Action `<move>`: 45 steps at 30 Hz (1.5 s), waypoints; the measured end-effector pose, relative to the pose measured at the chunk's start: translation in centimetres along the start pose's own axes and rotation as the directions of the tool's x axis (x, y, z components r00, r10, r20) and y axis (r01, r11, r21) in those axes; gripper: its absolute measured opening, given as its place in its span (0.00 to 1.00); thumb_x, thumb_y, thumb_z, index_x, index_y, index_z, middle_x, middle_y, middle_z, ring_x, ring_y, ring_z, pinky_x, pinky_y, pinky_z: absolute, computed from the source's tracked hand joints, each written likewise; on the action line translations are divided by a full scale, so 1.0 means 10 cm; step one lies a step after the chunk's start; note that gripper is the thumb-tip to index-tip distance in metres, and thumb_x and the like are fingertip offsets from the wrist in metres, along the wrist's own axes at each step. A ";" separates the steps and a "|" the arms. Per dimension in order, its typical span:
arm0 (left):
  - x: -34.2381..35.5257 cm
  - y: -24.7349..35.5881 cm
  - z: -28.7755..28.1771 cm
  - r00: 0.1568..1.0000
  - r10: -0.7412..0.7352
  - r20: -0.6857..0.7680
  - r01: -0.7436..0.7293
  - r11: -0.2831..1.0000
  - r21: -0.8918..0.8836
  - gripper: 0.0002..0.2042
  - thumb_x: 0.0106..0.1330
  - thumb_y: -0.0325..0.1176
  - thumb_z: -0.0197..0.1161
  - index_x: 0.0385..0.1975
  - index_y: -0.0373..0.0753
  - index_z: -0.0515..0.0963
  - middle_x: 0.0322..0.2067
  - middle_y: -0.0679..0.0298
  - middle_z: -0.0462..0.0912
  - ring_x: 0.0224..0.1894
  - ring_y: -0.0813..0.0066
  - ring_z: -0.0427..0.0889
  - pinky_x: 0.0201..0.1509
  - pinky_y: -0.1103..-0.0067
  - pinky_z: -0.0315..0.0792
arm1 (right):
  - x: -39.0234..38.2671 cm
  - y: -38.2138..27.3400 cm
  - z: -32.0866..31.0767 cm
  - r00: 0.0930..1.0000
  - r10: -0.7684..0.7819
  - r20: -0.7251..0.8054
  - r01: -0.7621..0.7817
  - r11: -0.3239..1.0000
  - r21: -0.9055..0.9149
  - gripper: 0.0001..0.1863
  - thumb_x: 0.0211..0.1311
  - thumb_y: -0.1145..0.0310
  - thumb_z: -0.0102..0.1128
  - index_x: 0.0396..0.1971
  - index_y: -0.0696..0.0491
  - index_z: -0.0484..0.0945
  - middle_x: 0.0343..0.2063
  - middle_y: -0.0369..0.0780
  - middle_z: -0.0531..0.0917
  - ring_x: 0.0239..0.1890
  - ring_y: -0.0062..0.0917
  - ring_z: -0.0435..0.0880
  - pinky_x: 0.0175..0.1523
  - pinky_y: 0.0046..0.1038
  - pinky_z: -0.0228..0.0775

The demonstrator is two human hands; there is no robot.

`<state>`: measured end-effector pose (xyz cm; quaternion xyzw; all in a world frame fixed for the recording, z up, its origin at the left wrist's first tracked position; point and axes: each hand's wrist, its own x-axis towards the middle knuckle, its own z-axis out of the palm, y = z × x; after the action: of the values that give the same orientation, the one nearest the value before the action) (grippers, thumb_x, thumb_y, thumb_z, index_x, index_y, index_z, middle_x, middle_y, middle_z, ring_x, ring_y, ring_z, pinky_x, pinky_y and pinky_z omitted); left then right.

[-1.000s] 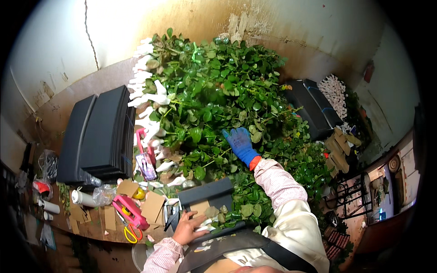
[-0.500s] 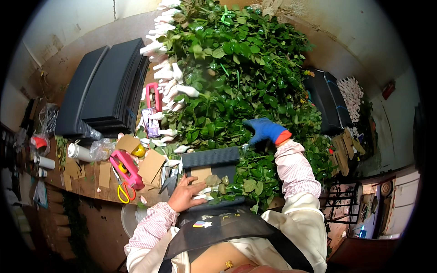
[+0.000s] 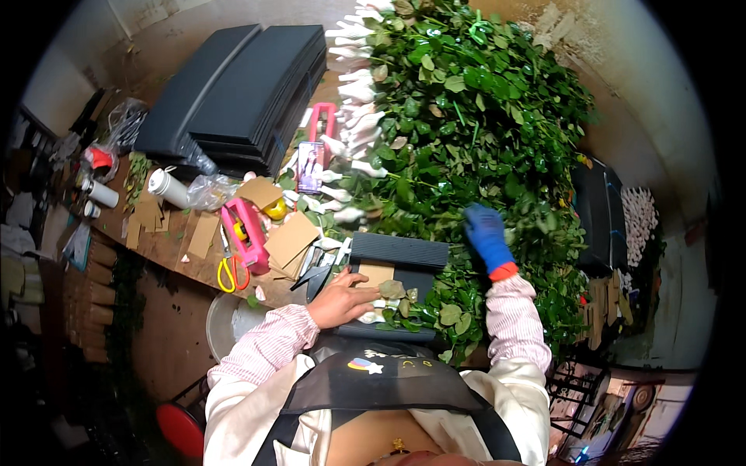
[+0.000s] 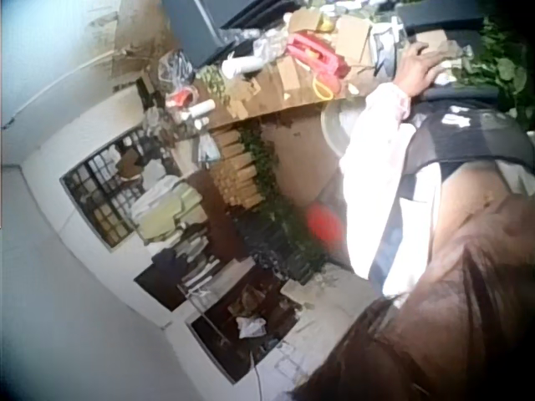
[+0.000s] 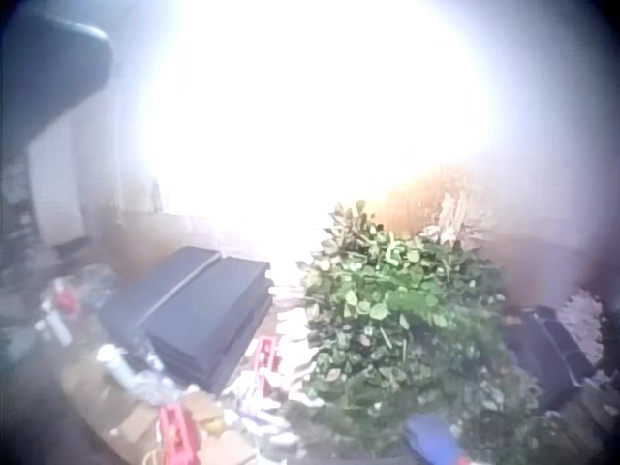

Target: The person arranges white flowers and green leaves into a black tray. They pick up flowers and leaves from a table, place them into the tray, and adjust the arrangement. The person then lifts the tray and places it on a nearby surface.

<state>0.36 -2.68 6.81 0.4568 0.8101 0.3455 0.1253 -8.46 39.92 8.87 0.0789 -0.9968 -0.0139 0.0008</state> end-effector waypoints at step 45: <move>0.16 0.19 0.01 0.958 -0.099 -0.270 0.080 0.994 -0.080 0.15 0.64 0.31 0.68 0.49 0.36 0.82 0.48 0.55 0.81 0.49 0.53 0.78 0.54 0.66 0.72 | -0.56 0.30 -0.37 0.978 -0.019 -0.207 -0.010 0.991 -0.136 0.21 0.56 0.77 0.61 0.49 0.41 0.83 0.42 0.37 0.84 0.42 0.34 0.85 0.49 0.36 0.77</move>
<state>0.78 -0.66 8.14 0.3630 0.8273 0.4265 0.0434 -3.37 43.65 12.69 0.0819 -0.9877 -0.0739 0.1106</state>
